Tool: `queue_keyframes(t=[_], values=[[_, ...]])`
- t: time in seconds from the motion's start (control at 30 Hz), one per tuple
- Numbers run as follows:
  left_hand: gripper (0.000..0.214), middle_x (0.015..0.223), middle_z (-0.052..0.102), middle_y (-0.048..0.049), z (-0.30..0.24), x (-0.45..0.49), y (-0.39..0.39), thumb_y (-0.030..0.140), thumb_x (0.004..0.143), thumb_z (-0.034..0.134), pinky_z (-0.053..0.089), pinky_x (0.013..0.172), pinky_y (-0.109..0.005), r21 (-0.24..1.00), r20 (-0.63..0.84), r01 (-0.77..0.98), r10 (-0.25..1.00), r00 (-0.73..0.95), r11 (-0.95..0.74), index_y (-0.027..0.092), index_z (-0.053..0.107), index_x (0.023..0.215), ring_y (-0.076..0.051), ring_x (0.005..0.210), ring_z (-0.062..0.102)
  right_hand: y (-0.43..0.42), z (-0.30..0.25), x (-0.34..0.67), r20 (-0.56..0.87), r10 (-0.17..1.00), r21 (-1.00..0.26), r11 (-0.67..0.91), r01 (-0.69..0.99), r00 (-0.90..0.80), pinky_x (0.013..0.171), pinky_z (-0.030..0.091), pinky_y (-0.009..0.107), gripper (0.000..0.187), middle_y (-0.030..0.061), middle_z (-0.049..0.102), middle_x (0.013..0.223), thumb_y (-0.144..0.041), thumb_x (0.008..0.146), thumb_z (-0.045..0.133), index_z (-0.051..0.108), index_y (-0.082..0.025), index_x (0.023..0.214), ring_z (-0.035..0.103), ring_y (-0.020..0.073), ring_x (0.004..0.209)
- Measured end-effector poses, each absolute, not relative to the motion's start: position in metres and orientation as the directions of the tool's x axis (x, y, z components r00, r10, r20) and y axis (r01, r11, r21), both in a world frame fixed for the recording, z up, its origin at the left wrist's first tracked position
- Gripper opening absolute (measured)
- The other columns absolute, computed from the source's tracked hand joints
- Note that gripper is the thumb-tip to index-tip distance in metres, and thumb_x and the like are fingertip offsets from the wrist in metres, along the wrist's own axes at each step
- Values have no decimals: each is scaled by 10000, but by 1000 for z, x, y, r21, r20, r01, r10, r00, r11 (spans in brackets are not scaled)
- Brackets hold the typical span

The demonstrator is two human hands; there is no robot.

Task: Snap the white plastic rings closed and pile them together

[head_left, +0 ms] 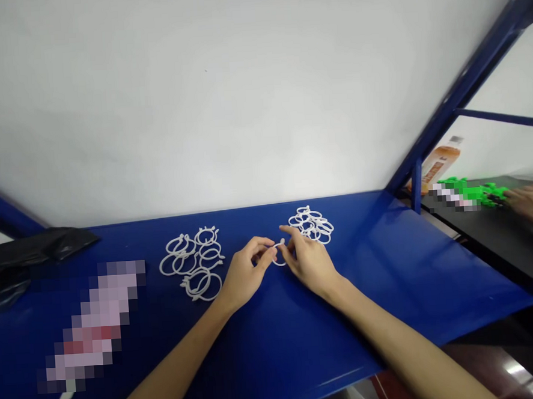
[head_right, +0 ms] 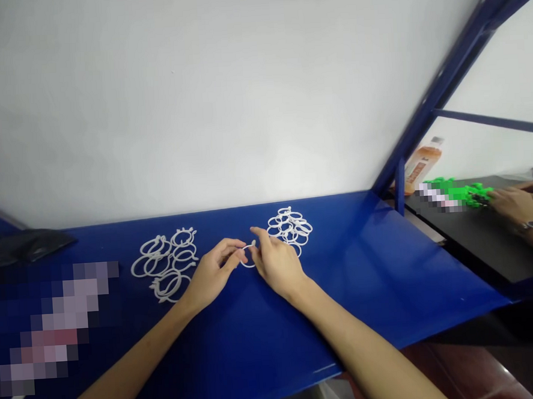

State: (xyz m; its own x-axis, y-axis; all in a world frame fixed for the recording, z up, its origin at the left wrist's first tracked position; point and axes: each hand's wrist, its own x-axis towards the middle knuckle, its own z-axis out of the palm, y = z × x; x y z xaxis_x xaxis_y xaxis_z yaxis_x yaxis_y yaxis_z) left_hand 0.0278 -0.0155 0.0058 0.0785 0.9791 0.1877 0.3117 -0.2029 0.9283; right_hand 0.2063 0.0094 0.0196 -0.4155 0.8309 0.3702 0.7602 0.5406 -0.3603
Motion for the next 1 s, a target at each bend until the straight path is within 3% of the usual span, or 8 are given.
queue_keyframes(t=[0.07, 0.23, 0.33, 0.4, 0.5, 0.63, 0.8, 1.0], values=[[262, 865, 733, -13, 7, 28, -17, 413, 908, 580, 516, 777, -305, 915, 193, 343, 977, 96, -214, 218, 631, 1075, -179, 816, 690, 10, 22, 209, 365, 834, -385, 540, 748, -414, 660, 479, 262, 280, 48, 718, 882, -252, 1005, 498, 568, -209, 1273, 675, 173, 746], [235, 889, 717, -22, 8, 24, -15, 349, 926, 536, 521, 819, -323, 786, 302, 544, 950, 77, -294, 240, 690, 1066, -165, 780, 662, 11, 21, 211, 460, 784, -542, 620, 568, -417, 755, 505, 276, 158, 57, 687, 992, -268, 989, 543, 684, -209, 1026, 648, 154, 838], [256, 907, 704, -32, 11, 16, -11, 366, 943, 513, 521, 811, -330, 703, 354, 618, 927, 126, -353, 246, 700, 1070, -184, 817, 648, 20, 23, 212, 465, 807, -657, 591, 469, -365, 707, 503, 267, 112, 34, 687, 902, -247, 951, 593, 695, -204, 973, 622, 138, 748], [271, 942, 706, -50, 14, 5, -7, 400, 949, 508, 503, 872, -371, 582, 419, 716, 897, 142, -385, 246, 698, 1067, -227, 914, 633, 36, 26, 218, 469, 828, -676, 561, 478, -309, 678, 494, 270, 90, 25, 699, 859, -249, 922, 625, 689, -200, 962, 619, 142, 714], [334, 1027, 691, -131, 21, -20, -3, 429, 956, 461, 444, 934, -467, 284, 528, 939, 849, 14, -192, 202, 689, 1044, -321, 1027, 581, 72, 33, 235, 478, 850, -593, 499, 632, -223, 715, 481, 292, 77, 32, 726, 873, -256, 899, 639, 690, -200, 882, 637, 163, 751], [373, 1015, 652, -231, 29, -50, -4, 355, 936, 404, 436, 809, -482, -16, 379, 989, 916, -132, 149, 106, 665, 1031, -401, 1017, 563, 113, 31, 254, 380, 915, -472, 316, 823, -133, 751, 456, 298, 104, 31, 736, 853, -277, 891, 647, 705, -204, 845, 631, 180, 801], [326, 1002, 691, -225, 25, -61, -3, 194, 921, 357, 413, 813, -458, -103, 207, 985, 971, -117, 141, 110, 661, 1004, -380, 1018, 598, 126, 17, 259, 378, 922, -447, 259, 856, -81, 807, 452, 327, 158, 83, 722, 942, -318, 902, 638, 715, -185, 866, 598, 226, 925], [338, 963, 714, -197, 21, -64, -1, 175, 933, 329, 394, 799, -450, -105, 248, 988, 965, -86, 115, 138, 664, 950, -372, 984, 597, 106, 17, 256, 454, 888, -370, 260, 892, -71, 866, 456, 412, 236, 136, 679, 981, -360, 950, 581, 703, -165, 897, 546, 283, 980]])
